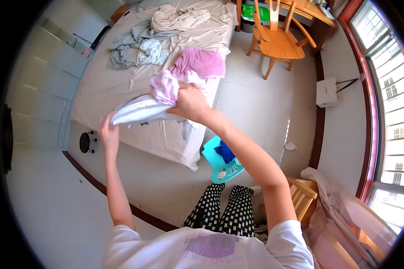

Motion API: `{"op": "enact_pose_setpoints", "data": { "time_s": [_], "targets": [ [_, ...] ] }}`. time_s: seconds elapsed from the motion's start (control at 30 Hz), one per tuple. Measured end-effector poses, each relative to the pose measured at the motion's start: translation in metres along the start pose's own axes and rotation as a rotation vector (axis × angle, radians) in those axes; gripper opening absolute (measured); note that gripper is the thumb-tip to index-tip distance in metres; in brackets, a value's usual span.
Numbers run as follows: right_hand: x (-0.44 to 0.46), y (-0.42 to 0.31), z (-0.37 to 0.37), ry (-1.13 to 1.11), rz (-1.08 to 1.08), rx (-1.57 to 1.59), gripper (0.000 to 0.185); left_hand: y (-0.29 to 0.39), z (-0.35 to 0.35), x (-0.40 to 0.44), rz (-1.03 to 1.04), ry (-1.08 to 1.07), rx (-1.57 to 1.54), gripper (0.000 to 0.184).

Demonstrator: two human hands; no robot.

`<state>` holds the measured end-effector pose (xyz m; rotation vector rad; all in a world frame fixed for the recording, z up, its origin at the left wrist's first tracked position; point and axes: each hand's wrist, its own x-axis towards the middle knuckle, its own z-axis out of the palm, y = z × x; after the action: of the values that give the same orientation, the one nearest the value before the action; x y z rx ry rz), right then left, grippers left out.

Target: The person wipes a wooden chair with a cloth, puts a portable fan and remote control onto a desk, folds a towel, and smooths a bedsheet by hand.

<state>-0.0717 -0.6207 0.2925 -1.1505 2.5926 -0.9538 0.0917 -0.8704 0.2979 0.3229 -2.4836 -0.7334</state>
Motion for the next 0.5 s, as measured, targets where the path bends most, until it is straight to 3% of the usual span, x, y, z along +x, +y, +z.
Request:
{"op": "enact_pose_setpoints", "data": {
  "time_s": [0.07,0.13,0.2,0.23,0.33,0.4,0.43,0.5],
  "targets": [
    [0.029,-0.005,0.035,0.079,-0.243,-0.018,0.033,-0.028,-0.008,-0.029,0.021,0.125,0.205,0.039],
    [0.05,0.007,0.082,0.028,-0.312,-0.095,0.033,-0.069,0.018,-0.068,-0.056,0.143,0.226,0.038],
    [0.056,0.029,0.136,0.002,-0.386,-0.068,0.043,-0.11,0.059,-0.112,-0.103,0.004,0.193,0.029],
    [0.052,0.04,0.16,-0.044,-0.426,-0.132,0.049,-0.121,0.082,-0.133,-0.226,-0.173,0.16,0.031],
    [0.017,0.065,0.228,-0.192,-0.288,-0.026,0.042,-0.166,0.155,-0.197,-0.178,-0.434,0.135,0.038],
    [-0.021,0.08,0.25,-0.332,-0.149,0.127,0.034,-0.147,0.184,-0.216,-0.354,-0.577,-0.016,0.034],
    [-0.045,0.083,0.249,-0.382,-0.089,0.201,0.03,-0.139,0.195,-0.225,-0.355,-0.589,-0.025,0.034],
    [-0.104,0.094,0.244,-0.335,0.131,0.306,0.024,-0.124,0.229,-0.244,-0.374,-0.805,-0.109,0.031]
  ]
}}
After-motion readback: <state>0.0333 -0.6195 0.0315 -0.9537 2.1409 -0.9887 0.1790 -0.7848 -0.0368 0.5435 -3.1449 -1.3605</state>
